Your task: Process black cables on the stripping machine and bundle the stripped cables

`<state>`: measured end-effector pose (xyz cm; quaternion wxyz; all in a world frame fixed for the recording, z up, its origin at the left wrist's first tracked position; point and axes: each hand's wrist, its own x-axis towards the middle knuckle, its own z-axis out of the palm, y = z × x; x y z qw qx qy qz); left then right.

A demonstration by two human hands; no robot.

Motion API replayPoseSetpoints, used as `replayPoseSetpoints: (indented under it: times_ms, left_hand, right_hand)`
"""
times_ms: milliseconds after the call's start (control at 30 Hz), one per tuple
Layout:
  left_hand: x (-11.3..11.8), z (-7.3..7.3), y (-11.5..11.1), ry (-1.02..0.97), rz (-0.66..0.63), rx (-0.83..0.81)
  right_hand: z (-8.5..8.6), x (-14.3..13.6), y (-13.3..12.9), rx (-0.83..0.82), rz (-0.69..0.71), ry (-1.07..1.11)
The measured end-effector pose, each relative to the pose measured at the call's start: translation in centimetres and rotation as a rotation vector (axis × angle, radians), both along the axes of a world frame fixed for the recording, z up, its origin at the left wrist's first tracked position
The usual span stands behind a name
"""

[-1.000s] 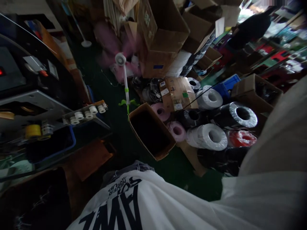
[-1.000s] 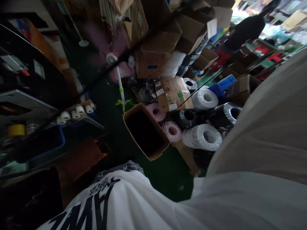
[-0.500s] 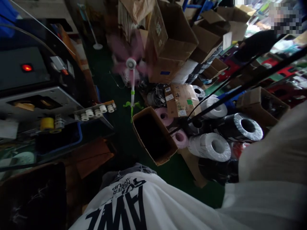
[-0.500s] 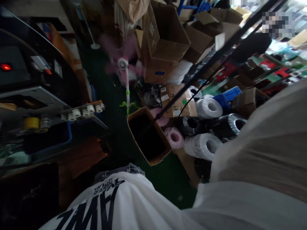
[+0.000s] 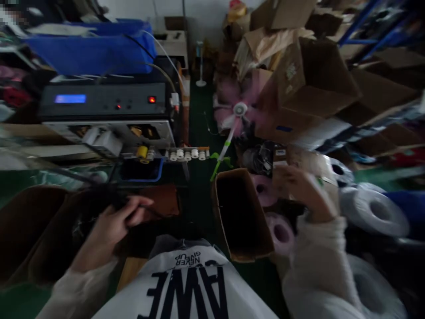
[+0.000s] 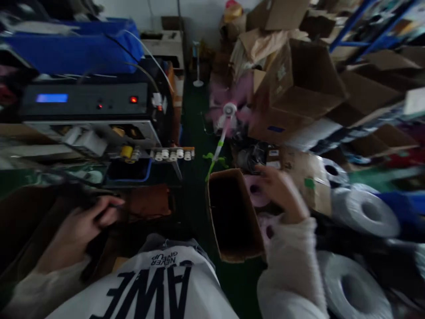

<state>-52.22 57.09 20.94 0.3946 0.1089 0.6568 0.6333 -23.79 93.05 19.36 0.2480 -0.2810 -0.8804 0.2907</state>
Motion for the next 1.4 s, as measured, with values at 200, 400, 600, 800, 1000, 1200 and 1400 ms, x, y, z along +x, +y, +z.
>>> replayPoseSetpoints:
  times_ms: [200, 400, 600, 800, 1000, 1200, 1400]
  left_hand:
    - [2.7, -1.9, 7.1, -0.005, -0.232, 0.142]
    - [1.3, -2.8, 6.1, -0.014, -0.023, 0.260]
    - [-2.9, -2.5, 4.0, -0.040, 0.229, 0.371]
    - [-4.6, -2.4, 3.0, -0.027, 0.169, 0.381]
    - [-5.4, -1.8, 2.2, -0.011, 0.092, 0.352]
    - [-9.0, 0.3, -0.2, 0.023, 0.173, 0.440]
    - [-11.7, 1.5, -2.1, 0.055, 0.205, 0.440]
  right_hand:
    - [-1.7, -13.5, -14.4, -0.442, 0.678, 0.100]
    - [-4.7, -13.5, -15.6, -0.685, 0.538, 0.074]
    - [-7.3, -12.3, -13.7, -0.661, 0.581, -0.033]
    - [-7.0, -15.3, -15.3, -0.576, 0.529, -0.039]
    - [-3.3, -22.1, -19.9, -0.444, 0.519, 0.148]
    - [-2.3, -24.3, -21.5, -0.783, 0.571, 0.159]
    - [-2.4, -26.2, -22.8, -0.938, 0.637, 0.182]
